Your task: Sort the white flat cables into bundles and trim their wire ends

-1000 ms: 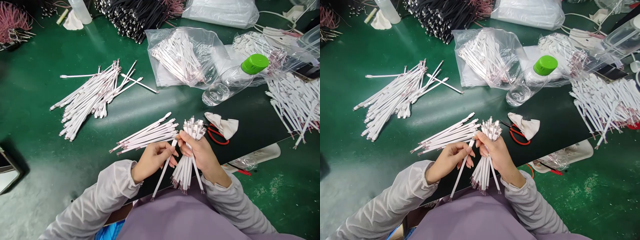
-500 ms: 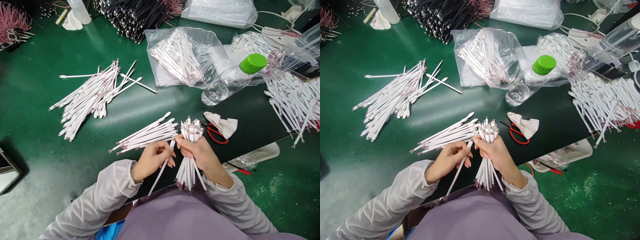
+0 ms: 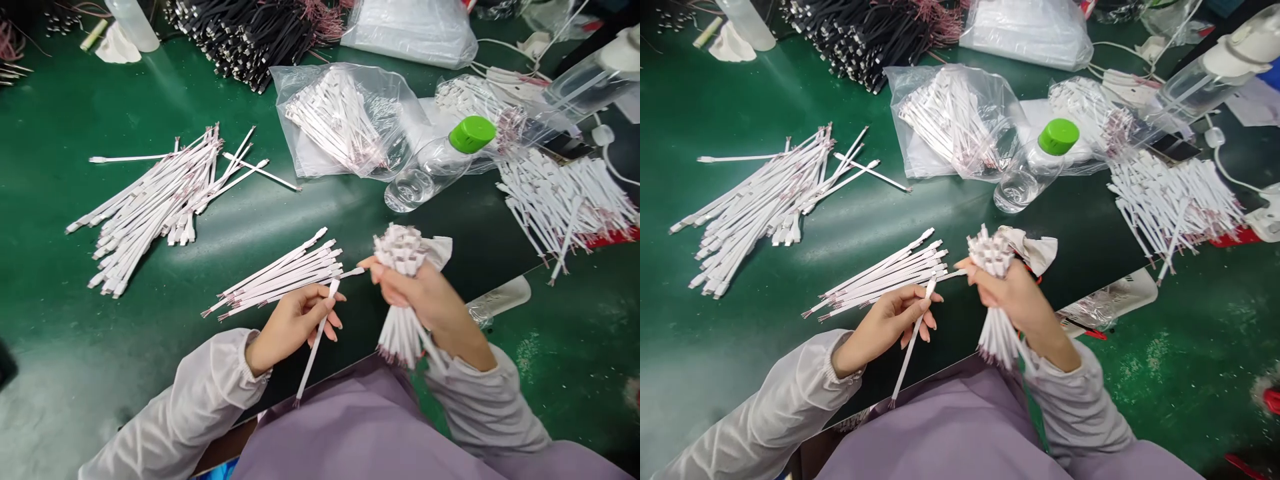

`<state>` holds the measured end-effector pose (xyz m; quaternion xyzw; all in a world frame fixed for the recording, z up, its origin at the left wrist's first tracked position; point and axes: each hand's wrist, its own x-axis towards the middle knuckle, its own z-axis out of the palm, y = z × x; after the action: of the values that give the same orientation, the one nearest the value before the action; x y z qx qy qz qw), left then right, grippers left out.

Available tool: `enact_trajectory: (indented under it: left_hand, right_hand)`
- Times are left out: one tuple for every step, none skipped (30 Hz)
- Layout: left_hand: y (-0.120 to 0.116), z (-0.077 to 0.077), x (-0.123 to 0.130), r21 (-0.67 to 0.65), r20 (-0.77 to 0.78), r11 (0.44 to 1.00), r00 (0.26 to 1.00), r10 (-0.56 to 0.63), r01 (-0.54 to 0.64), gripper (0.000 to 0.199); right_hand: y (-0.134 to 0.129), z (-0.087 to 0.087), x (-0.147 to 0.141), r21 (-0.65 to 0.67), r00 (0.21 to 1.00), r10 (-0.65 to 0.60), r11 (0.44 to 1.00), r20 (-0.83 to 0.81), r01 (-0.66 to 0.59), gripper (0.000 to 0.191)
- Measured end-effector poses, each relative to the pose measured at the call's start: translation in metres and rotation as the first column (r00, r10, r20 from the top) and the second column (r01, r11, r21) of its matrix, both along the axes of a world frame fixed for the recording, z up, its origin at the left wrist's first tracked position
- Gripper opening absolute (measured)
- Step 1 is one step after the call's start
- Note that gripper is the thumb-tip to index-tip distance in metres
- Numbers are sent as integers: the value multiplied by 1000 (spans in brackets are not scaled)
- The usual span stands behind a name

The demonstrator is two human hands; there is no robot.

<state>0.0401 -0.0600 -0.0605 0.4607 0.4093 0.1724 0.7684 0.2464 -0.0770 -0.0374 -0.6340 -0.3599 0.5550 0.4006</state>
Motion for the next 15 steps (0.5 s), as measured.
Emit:
enact_trajectory:
  left_hand:
    - [1, 0, 2, -13, 12, 1000, 1000, -17, 17, 42]
    - [2, 0, 4, -23, 24, 999, 999, -40, 41, 47]
    - [3, 0, 7, -28, 30, 997, 997, -67, 67, 50]
    - [4, 0, 11, -24, 25, 995, 995, -93, 93, 50]
    - [6, -1, 15, -8, 10, 993, 993, -119, 119, 48]
    - [8, -2, 19, 16, -10, 990, 990, -140, 141, 45]
    - [9, -2, 23, 40, -30, 987, 987, -157, 158, 44]
    - [11, -3, 27, 60, -43, 984, 986, -163, 165, 42]
    - [13, -3, 30, 72, -43, 984, 986, -160, 163, 41]
    - [14, -3, 33, 72, -32, 986, 988, -150, 152, 40]
    - [16, -3, 35, 60, -14, 989, 991, -134, 135, 39]
    - [17, -2, 36, 43, 3, 992, 993, -118, 118, 37]
    - [18, -2, 36, 26, 15, 994, 994, -104, 104, 36]
    - [19, -1, 37, 5, 20, 995, 995, -97, 97, 34]
    - [20, 0, 37, -21, 22, 995, 995, -93, 93, 33]
  right_hand:
    - [2, 4, 12, 25, 988, -37, 999, 152, 33, 26]
    - [5, 7, 25, 57, 944, -75, 997, 320, 60, 29]
    - [9, 7, 36, 91, 865, -108, 993, 490, 72, 30]
    - [15, 5, 46, 124, 757, -128, 990, 641, 62, 29]
    - [23, 0, 55, 144, 639, -128, 989, 758, 27, 27]
    - [32, -6, 61, 151, 530, -116, 988, 840, -24, 24]
    - [40, -12, 65, 140, 443, -92, 987, 892, -76, 21]
    - [48, -17, 68, 114, 384, -61, 986, 921, -118, 16]
    - [55, -19, 69, 86, 352, -31, 986, 936, -144, 12]
    - [59, -19, 68, 65, 346, -9, 986, 938, -151, 8]
    - [60, -16, 67, 50, 365, 3, 989, 931, -136, 8]
    - [58, -10, 64, 40, 416, 9, 993, 909, -108, 11]
    - [53, -3, 60, 28, 498, 12, 997, 867, -74, 18]
    - [46, 5, 54, 7, 598, 17, 999, 801, -37, 25]
    - [38, 12, 48, -24, 710, 28, 1000, 704, -15, 30]
